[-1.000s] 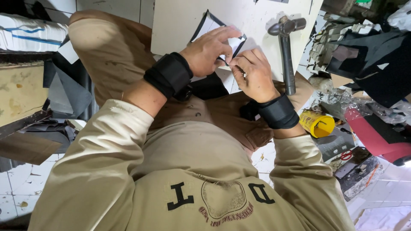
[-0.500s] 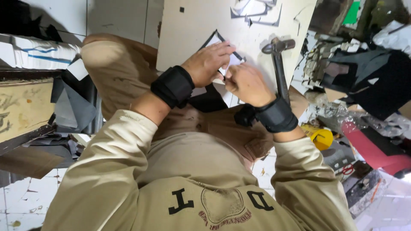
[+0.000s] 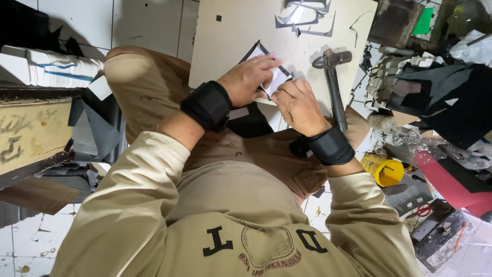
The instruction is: The person folds and hammers the edges of leather pieces on a work surface.
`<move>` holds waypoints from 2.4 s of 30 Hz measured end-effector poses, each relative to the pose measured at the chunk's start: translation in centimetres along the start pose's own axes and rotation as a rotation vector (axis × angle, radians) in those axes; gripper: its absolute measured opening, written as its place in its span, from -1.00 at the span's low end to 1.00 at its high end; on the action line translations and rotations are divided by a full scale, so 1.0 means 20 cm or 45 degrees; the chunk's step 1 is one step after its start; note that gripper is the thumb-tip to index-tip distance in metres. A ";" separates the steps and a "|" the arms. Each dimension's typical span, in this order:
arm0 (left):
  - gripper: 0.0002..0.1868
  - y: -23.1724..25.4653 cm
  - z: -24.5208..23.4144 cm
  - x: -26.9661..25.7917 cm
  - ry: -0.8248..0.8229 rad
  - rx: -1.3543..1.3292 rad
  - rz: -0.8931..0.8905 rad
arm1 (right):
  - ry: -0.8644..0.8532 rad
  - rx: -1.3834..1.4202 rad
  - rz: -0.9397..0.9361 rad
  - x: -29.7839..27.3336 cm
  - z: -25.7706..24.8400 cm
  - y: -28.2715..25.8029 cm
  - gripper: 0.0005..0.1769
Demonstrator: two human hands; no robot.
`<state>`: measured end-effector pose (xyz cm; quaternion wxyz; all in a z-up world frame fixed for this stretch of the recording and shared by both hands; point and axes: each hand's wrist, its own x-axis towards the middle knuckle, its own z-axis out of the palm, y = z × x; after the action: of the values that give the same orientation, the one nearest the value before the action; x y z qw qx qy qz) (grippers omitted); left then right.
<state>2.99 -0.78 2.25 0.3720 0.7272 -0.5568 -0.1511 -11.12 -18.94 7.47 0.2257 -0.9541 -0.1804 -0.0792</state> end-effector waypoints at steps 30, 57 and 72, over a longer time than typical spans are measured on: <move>-0.68 0.07 -0.03 0.01 -0.088 0.073 -0.102 | -0.129 0.019 -0.057 0.07 -0.07 0.06 -0.90; -0.78 0.08 0.01 0.01 0.005 0.057 -0.156 | 0.378 -0.346 0.464 -0.08 -0.09 0.12 -0.50; -0.79 -0.10 0.04 0.05 -0.123 -0.025 -0.063 | 0.215 0.152 0.485 -0.20 -0.11 -0.25 -0.67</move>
<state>4.30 -1.84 0.44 0.3480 0.7289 -0.5544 -0.2006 -16.75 -17.05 10.48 0.3070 -0.9459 0.0182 -0.1039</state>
